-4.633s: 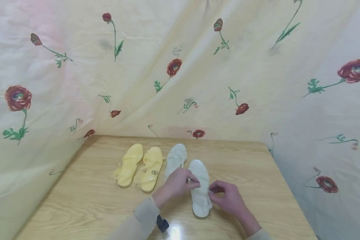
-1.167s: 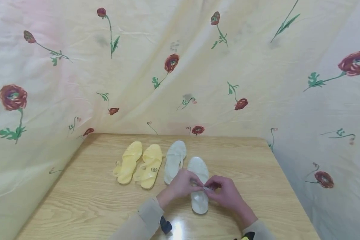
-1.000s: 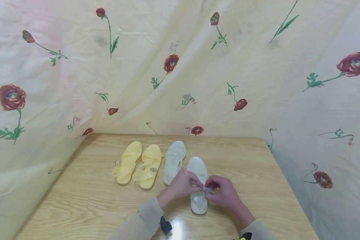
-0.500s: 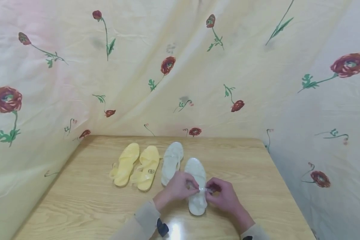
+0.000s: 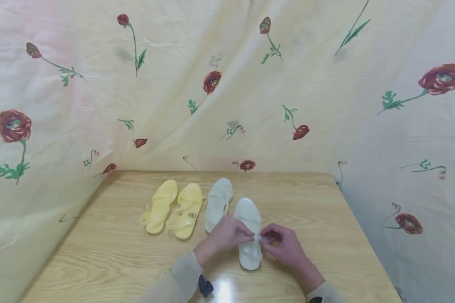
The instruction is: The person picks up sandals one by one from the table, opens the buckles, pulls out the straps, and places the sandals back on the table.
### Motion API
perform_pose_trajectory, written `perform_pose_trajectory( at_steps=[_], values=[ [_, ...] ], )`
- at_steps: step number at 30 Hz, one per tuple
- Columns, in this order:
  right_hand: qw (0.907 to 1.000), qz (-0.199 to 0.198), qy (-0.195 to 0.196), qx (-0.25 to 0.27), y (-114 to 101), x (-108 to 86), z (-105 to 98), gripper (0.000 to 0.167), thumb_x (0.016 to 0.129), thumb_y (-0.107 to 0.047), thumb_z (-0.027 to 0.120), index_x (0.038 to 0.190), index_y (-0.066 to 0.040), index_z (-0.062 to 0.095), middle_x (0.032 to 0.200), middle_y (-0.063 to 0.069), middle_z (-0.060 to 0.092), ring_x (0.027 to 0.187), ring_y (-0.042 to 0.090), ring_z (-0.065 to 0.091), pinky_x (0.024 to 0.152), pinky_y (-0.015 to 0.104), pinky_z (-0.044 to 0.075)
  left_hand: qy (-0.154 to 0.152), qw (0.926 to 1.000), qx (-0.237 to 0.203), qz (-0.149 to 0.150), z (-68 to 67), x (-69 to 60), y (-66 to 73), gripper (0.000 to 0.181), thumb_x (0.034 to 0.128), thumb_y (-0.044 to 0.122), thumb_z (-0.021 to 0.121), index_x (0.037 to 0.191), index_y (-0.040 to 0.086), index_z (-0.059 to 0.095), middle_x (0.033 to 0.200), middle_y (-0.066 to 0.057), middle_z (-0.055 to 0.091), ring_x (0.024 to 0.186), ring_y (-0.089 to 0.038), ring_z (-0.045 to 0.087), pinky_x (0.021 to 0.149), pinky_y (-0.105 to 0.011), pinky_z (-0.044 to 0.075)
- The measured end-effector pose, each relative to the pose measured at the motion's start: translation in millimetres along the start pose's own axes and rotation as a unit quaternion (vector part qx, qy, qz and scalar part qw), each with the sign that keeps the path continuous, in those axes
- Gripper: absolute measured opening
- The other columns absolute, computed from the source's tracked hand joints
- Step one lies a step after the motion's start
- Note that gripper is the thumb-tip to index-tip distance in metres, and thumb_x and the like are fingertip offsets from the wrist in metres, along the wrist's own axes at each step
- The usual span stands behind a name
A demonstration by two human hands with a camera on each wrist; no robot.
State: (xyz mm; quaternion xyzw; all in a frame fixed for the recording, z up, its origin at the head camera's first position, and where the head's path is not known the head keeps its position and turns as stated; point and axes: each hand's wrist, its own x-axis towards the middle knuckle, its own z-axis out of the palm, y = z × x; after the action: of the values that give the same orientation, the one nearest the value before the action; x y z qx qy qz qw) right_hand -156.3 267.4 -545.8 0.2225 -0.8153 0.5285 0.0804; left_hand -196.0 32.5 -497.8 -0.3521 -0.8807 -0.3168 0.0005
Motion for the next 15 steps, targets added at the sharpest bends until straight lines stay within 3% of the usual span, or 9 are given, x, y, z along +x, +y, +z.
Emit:
perform_pose_trajectory(
  at_steps=[7,11,15],
  values=[
    [0.9999,0.009,0.01,-0.008,4.2,-1.5,0.9,0.026,0.085,0.013,0.079,0.098,-0.008,0.072,0.092,0.007,0.075,0.079,0.004,0.072,0.07,0.024,0.063,0.019,0.9995,-0.017,0.017,-2.4,-3.9,-6.6,0.009,0.0904,0.024,0.087,0.095,0.017,0.086,0.094,0.003,0.084,0.082,0.005,0.073,0.072,0.0,0.044],
    [0.9999,-0.001,0.012,-0.008,3.6,-1.5,0.8,0.025,0.086,0.011,0.08,0.099,-0.009,0.073,0.092,0.007,0.076,0.079,0.005,0.072,0.07,0.024,0.063,0.015,0.9989,-0.033,0.032,-1.5,-2.6,-6.4,0.012,0.0899,0.023,0.087,0.1,0.016,0.086,0.097,0.002,0.084,0.082,0.002,0.073,0.073,0.0,0.044],
    [0.9999,-0.011,0.008,-0.009,3.4,-0.9,1.8,0.024,0.087,0.009,0.08,0.101,-0.009,0.073,0.093,0.008,0.076,0.079,0.005,0.072,0.07,0.025,0.064,0.011,0.9988,-0.016,0.045,-1.8,-0.8,-4.0,0.014,0.0901,0.024,0.087,0.103,0.019,0.085,0.1,0.004,0.084,0.083,-0.001,0.075,0.072,0.0,0.044]
  ],
)
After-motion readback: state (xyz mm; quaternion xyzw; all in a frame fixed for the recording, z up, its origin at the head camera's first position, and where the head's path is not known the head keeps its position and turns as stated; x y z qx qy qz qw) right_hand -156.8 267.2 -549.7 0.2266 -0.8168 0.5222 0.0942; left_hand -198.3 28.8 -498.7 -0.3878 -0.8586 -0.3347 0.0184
